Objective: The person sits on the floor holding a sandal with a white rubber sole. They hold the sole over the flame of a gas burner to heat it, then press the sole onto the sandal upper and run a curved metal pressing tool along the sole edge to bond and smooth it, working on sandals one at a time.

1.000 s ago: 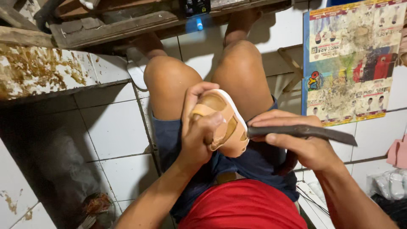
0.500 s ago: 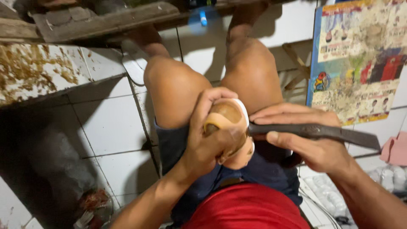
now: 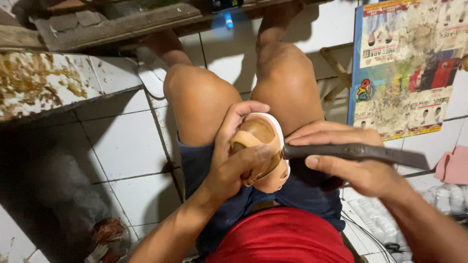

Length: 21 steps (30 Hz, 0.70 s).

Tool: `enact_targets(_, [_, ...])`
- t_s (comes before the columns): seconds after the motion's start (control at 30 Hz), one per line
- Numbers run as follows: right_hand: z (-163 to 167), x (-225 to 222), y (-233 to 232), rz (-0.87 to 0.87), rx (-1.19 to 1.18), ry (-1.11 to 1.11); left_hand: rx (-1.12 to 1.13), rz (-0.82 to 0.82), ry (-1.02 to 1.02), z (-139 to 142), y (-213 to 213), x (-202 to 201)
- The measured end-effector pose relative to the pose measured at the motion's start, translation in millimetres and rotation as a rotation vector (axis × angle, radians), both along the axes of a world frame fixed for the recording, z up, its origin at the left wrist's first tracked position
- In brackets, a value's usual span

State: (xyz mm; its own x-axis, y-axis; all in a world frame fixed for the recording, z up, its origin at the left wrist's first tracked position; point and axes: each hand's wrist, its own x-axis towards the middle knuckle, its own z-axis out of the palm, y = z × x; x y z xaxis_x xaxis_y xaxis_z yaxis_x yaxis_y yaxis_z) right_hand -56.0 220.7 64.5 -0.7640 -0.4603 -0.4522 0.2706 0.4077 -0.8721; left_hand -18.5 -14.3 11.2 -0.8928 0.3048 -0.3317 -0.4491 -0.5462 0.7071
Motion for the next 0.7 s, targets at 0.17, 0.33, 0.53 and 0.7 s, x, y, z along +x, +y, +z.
enact_targets(0.17, [-7, 15, 0, -0.15, -0.04, 0.053, -0.023, -0.058, 0.0, -1, -2, 2])
enact_targets(0.33, [-1, -3, -6, -0.113, -0.052, 0.015, -0.221, -0.095, 0.196, -3, -5, 2])
enact_targets(0.53, [10, -48, -5, 0.289, 0.021, 0.152, -0.202, -0.222, 0.098, -4, -6, -4])
enact_targets(0.7, [-1, -40, 29, 0.259, -0.129, 0.266, 0.064, -0.213, 0.07, 15, -12, -4])
